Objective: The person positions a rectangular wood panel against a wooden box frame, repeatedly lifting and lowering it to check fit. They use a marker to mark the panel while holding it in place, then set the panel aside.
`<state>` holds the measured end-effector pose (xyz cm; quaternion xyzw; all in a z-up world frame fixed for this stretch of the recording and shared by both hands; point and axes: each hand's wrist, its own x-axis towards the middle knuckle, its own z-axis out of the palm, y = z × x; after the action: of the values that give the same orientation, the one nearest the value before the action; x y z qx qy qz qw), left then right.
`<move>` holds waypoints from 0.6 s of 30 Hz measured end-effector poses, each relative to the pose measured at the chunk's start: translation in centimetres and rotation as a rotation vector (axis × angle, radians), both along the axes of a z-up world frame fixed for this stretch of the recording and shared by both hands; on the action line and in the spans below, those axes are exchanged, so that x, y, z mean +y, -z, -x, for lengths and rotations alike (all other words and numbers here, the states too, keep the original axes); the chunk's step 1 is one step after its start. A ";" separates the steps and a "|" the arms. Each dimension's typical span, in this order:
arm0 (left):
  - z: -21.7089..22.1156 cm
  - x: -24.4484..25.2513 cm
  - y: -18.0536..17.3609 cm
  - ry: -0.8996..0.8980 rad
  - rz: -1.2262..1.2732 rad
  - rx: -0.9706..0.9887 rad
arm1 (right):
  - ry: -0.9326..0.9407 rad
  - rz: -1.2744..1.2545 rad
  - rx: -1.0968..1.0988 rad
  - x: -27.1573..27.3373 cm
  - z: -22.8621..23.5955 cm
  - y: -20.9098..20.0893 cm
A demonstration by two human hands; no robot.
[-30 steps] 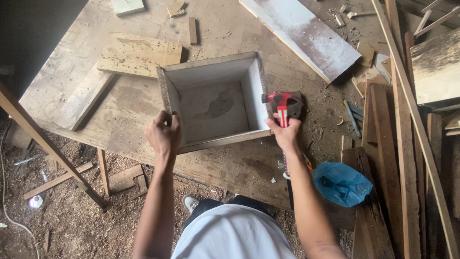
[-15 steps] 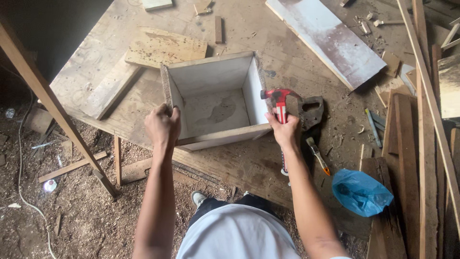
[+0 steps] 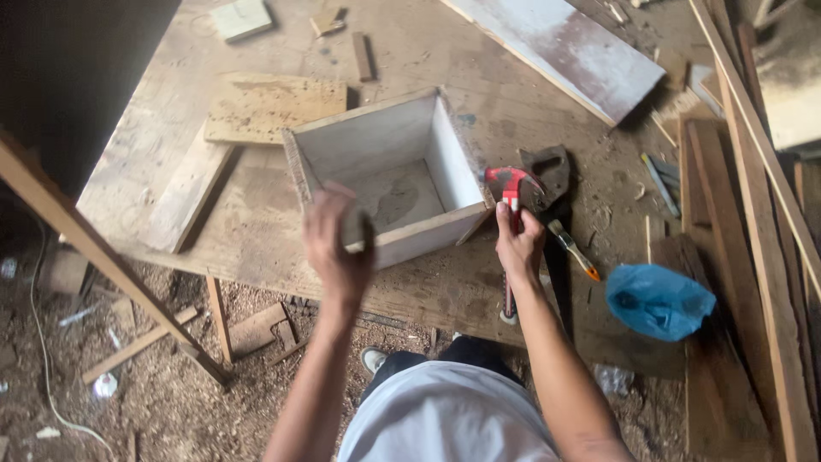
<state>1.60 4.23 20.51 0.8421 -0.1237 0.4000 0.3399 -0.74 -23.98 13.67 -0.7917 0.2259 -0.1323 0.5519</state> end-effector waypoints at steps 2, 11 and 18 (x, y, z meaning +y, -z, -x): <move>3.0 -4.0 0.1 0.302 0.206 0.098 | 0.042 -0.125 -0.069 0.1 1.7 -0.3; 5.4 -18.8 6.7 0.768 0.600 1.062 | 0.182 -0.064 -0.025 -5.9 7.5 2.7; 2.5 -30.8 16.5 0.912 0.840 1.302 | 0.237 -0.224 0.049 -11.9 7.2 7.9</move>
<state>-0.87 -26.62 3.98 0.5775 -0.0724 -0.3180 0.7484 -7.95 -35.89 5.82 -0.6962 0.3443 -0.1510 0.6115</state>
